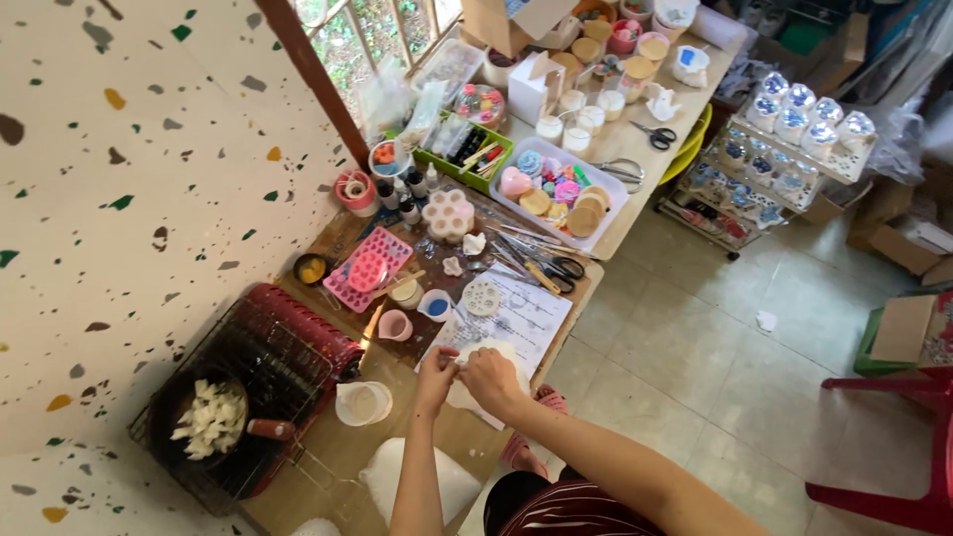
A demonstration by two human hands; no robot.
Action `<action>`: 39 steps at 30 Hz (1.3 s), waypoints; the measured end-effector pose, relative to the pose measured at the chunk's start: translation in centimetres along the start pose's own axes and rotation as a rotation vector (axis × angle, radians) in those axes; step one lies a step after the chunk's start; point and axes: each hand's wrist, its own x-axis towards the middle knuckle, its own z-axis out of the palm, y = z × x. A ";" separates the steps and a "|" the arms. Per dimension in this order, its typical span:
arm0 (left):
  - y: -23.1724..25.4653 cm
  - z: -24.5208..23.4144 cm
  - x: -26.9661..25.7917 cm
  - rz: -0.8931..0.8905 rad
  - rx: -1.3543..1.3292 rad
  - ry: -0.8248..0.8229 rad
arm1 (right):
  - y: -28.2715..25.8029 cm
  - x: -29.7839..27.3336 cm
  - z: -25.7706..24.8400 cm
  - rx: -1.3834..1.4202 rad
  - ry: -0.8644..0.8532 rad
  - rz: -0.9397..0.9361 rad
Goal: Melting wax and preparing candle-making materials in a workshop.
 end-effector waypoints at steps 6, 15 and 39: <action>4.3 -0.9 -1.6 -0.073 -0.121 -0.167 | 1.4 1.3 -2.4 0.140 -0.235 -0.068; 5.0 2.2 -1.8 0.279 0.490 0.351 | 2.7 0.3 -0.1 0.141 -0.225 0.048; 15.6 13.7 -5.2 0.266 0.035 0.651 | 16.4 -6.6 -19.6 0.608 -0.355 0.188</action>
